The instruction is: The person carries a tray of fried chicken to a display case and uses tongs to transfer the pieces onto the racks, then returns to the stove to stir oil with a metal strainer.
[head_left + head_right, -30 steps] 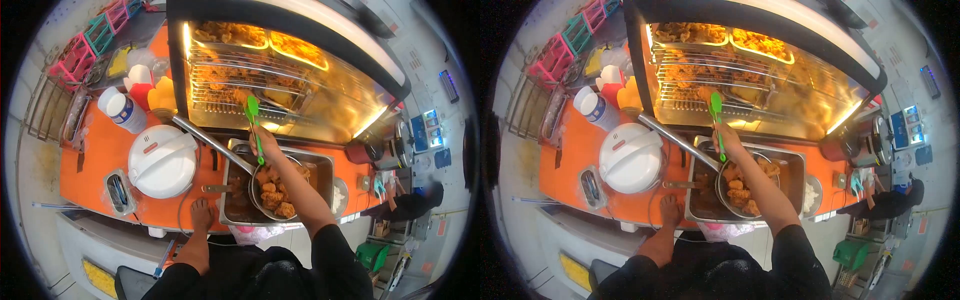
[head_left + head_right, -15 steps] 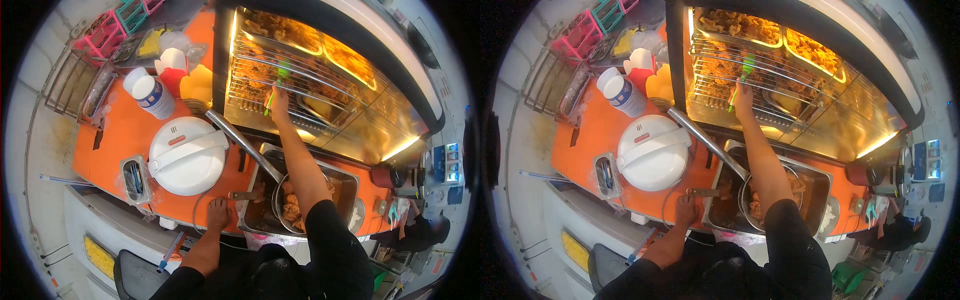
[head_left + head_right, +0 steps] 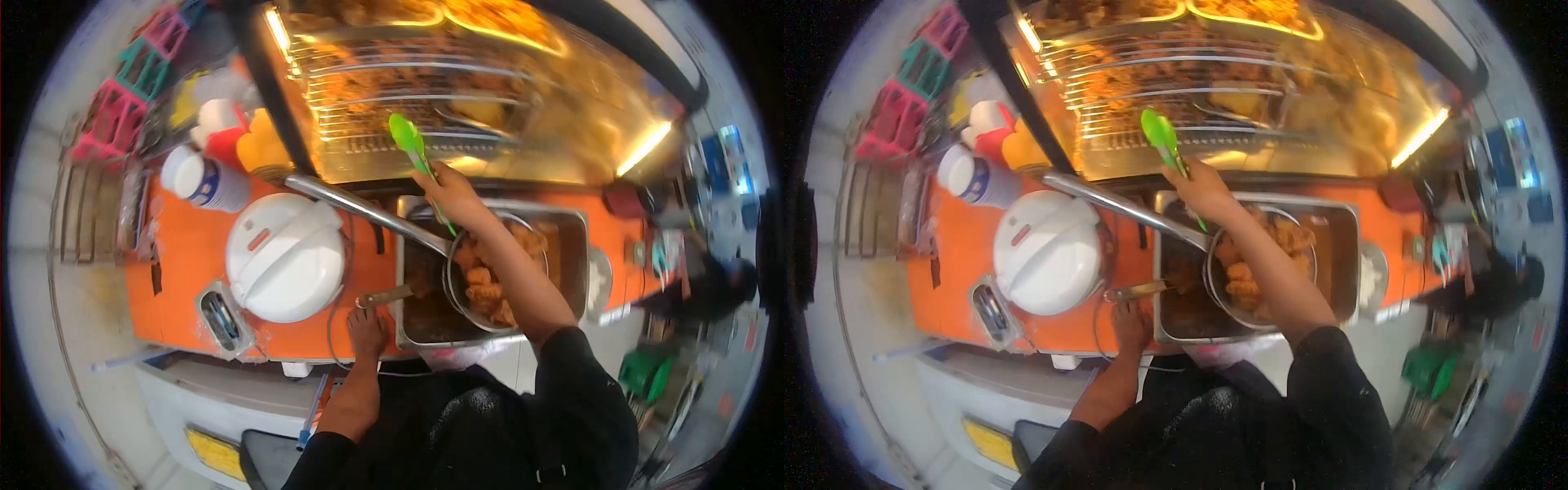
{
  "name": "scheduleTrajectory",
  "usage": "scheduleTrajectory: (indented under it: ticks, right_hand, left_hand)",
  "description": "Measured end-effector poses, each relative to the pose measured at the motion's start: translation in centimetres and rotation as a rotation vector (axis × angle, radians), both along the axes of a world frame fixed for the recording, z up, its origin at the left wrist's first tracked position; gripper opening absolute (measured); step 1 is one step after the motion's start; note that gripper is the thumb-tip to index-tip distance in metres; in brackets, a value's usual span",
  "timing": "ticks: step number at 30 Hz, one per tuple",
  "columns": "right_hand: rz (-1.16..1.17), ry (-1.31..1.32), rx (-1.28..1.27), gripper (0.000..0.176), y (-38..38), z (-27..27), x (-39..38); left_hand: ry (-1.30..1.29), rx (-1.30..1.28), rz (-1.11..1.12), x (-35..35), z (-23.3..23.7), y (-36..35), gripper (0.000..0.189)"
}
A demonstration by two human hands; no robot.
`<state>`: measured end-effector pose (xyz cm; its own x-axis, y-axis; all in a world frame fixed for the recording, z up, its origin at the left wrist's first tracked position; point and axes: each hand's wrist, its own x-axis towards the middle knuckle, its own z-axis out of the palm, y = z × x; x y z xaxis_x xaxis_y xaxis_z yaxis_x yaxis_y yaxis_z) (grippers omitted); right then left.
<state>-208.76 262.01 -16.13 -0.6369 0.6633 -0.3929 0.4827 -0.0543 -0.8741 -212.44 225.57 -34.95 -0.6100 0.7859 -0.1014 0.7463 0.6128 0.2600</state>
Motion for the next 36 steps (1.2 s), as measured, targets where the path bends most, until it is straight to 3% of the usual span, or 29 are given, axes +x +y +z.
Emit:
scheduleTrajectory:
  ticks: [2,5,6,8,11,15,16,18,22,26,30,32,36]
  right_hand:
    - [0.084,-0.127,0.294,0.057,-2.0,2.7,8.0]
    - [0.208,-0.292,0.538,0.055,-3.1,5.0,18.5]
    - [0.196,-0.302,0.536,0.055,-3.6,5.8,20.7]
    - [0.278,-0.776,0.426,0.057,-5.3,7.0,23.7]
    - [0.349,-0.880,0.340,0.060,-7.1,6.3,24.4]
    - [0.303,-0.817,0.531,0.060,-9.6,4.1,21.7]
    - [0.303,-0.816,0.530,0.060,-10.2,3.9,20.6]
    - [0.083,-0.932,0.436,0.059,-11.5,2.6,18.8]
    - [0.053,-0.912,0.487,0.053,-12.7,-0.6,18.6]
    - [0.015,-0.866,0.467,0.044,-12.7,2.2,20.1]
    - [-0.124,-0.714,0.340,0.056,-10.2,1.8,23.8]
    - [-0.196,-0.569,0.148,0.061,-9.1,2.3,24.1]
    - [-0.194,-0.507,0.160,0.062,-8.4,-0.6,23.8]
  left_hand:
    - [0.000,-0.001,-0.059,0.1,-0.7,-0.3,0.037]
    - [0.004,0.022,-0.087,0.0,-1.5,-0.7,0.035]
    - [0.002,0.038,-0.078,-0.1,-1.8,-0.5,0.034]
    - [0.003,0.004,-0.059,0.1,-2.3,-0.5,0.034]
    - [0.005,0.013,-0.057,0.1,-2.2,-0.5,0.034]
    - [0.037,0.014,-0.062,0.3,-2.7,-0.8,0.033]
    - [0.043,0.039,-0.067,0.3,-2.6,-0.8,0.033]
    - [0.061,0.023,-0.064,0.4,-2.6,-0.9,0.033]
    - [0.034,0.039,-0.061,0.2,-2.5,-0.7,0.032]
    - [0.012,0.068,-0.046,0.4,-1.8,-0.6,0.031]
    - [0.031,0.058,-0.055,0.3,-2.1,-0.7,0.030]
    - [0.041,0.074,-0.052,0.3,-2.3,-0.7,0.030]
    - [0.021,0.048,-0.049,0.4,-0.9,-0.4,0.029]
